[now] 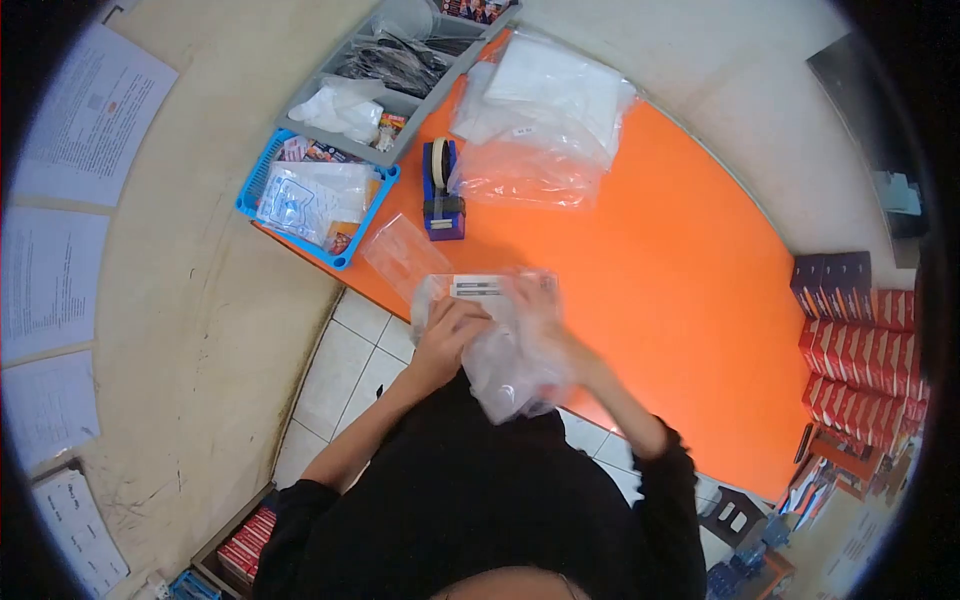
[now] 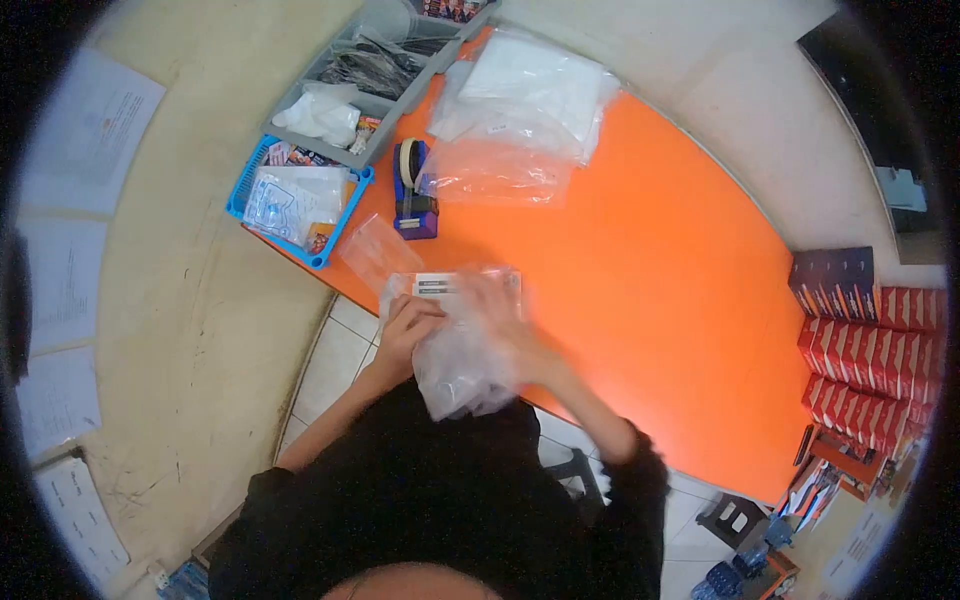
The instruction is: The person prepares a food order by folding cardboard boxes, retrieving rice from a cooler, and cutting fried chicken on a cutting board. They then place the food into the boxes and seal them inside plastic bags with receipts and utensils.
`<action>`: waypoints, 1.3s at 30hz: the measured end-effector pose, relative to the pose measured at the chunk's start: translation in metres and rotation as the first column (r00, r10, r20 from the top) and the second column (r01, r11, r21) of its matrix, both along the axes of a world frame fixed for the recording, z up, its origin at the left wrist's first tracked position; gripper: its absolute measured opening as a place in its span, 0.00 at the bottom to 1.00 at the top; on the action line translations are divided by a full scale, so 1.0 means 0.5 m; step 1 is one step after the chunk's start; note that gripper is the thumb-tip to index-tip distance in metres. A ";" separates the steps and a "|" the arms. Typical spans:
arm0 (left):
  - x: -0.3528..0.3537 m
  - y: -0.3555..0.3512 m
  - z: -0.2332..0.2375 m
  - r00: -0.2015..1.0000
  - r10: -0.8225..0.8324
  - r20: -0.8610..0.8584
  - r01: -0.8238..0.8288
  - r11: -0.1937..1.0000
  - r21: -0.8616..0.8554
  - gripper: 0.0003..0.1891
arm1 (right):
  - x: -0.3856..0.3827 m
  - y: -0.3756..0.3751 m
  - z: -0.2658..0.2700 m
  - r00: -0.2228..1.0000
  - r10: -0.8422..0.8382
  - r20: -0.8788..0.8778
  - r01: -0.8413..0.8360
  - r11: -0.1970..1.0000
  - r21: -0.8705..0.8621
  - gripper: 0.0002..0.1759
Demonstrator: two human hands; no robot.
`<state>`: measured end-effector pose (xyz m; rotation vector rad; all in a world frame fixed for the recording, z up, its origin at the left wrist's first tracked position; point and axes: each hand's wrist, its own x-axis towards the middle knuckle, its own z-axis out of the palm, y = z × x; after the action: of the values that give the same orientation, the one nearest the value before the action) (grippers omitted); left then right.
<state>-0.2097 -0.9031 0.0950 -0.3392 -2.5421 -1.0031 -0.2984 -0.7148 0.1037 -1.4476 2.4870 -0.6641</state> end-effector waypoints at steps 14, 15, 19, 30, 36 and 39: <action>-0.004 -0.027 0.144 0.634 -0.689 0.352 0.601 0.725 0.336 0.20 | 0.068 -0.070 0.243 0.882 0.417 -0.220 -0.467 0.839 -0.279 0.16; -0.001 -0.009 0.141 0.591 -0.736 0.329 0.638 0.677 0.368 0.19 | 0.066 -0.072 0.278 0.842 0.460 -0.281 -0.521 0.829 -0.202 0.18; 0.020 0.033 0.145 0.487 -0.838 0.245 0.696 0.542 0.471 0.15 | 0.031 -0.063 0.275 0.874 0.483 -0.055 -0.486 0.872 -0.065 0.23; -0.103 0.023 0.116 0.567 -0.766 0.303 0.472 0.604 0.642 0.23 | -0.064 0.045 -0.158 -0.157 0.218 0.963 0.702 0.710 -0.046 0.31; -0.135 -0.031 0.045 0.875 -0.127 0.468 0.282 0.919 -0.277 0.12 | 0.015 0.113 -0.038 -0.076 0.611 0.788 0.991 0.134 -0.008 0.31; -0.189 0.015 0.064 0.734 -0.262 0.626 0.430 0.894 -0.129 0.12 | 0.054 0.132 -0.164 -0.124 0.603 0.788 0.991 0.037 0.128 0.31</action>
<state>-0.3040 -0.8957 0.1273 -0.7010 -3.2991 -1.0121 -0.2713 -0.6488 0.0216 0.6888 0.5736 -2.5621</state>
